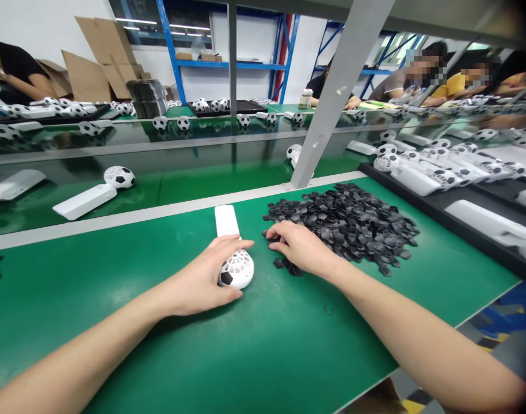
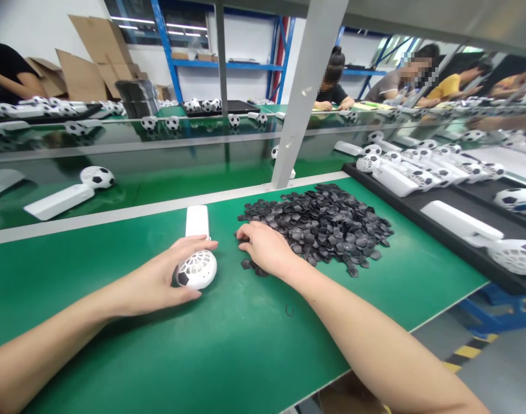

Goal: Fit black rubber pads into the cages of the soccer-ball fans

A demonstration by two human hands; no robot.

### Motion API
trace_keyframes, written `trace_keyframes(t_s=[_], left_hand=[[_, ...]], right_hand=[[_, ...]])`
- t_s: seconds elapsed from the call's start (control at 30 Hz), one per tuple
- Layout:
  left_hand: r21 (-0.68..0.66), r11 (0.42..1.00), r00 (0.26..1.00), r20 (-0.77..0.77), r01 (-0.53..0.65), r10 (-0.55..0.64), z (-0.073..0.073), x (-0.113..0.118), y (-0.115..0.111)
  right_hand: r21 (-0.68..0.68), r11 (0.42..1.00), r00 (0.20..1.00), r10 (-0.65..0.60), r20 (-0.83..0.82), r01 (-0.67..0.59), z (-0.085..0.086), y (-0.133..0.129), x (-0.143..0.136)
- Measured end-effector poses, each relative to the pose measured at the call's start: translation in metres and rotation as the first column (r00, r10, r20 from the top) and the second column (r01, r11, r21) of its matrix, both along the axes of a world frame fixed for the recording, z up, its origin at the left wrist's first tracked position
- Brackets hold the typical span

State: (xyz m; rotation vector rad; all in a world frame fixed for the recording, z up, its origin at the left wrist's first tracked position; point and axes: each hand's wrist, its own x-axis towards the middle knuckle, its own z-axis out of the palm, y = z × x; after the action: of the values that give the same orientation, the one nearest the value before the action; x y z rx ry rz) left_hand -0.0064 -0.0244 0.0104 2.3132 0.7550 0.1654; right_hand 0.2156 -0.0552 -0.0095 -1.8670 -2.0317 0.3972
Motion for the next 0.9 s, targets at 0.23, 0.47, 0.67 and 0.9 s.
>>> trace_keyframes(t_s=[0.23, 0.47, 0.67, 0.9], left_hand=[[-0.022, 1.000, 0.995, 0.099, -0.005, 0.007, -0.005, 0.002, 0.002], [0.012, 0.999, 0.985, 0.166, 0.042, -0.044, -0.005, 0.003, 0.004], [0.005, 1.000, 0.984, 0.176, -0.011, 0.010, -0.007, 0.004, 0.003], [0.000, 0.998, 0.979, 0.192, -0.067, 0.066, -0.008, 0.008, 0.000]], right_hand=[[0.053, 0.997, 0.995, 0.062, -0.075, -0.058, 0.003, -0.001, 0.000], [0.161, 0.939, 0.822, 0.343, -0.454, -0.303, 0.022, -0.018, -0.017], [0.072, 0.934, 0.684, 0.307, -0.661, -0.350, 0.014, -0.022, -0.030], [-0.039, 0.958, 0.575, 0.136, -0.807, -0.282, 0.009, -0.019, -0.038]])
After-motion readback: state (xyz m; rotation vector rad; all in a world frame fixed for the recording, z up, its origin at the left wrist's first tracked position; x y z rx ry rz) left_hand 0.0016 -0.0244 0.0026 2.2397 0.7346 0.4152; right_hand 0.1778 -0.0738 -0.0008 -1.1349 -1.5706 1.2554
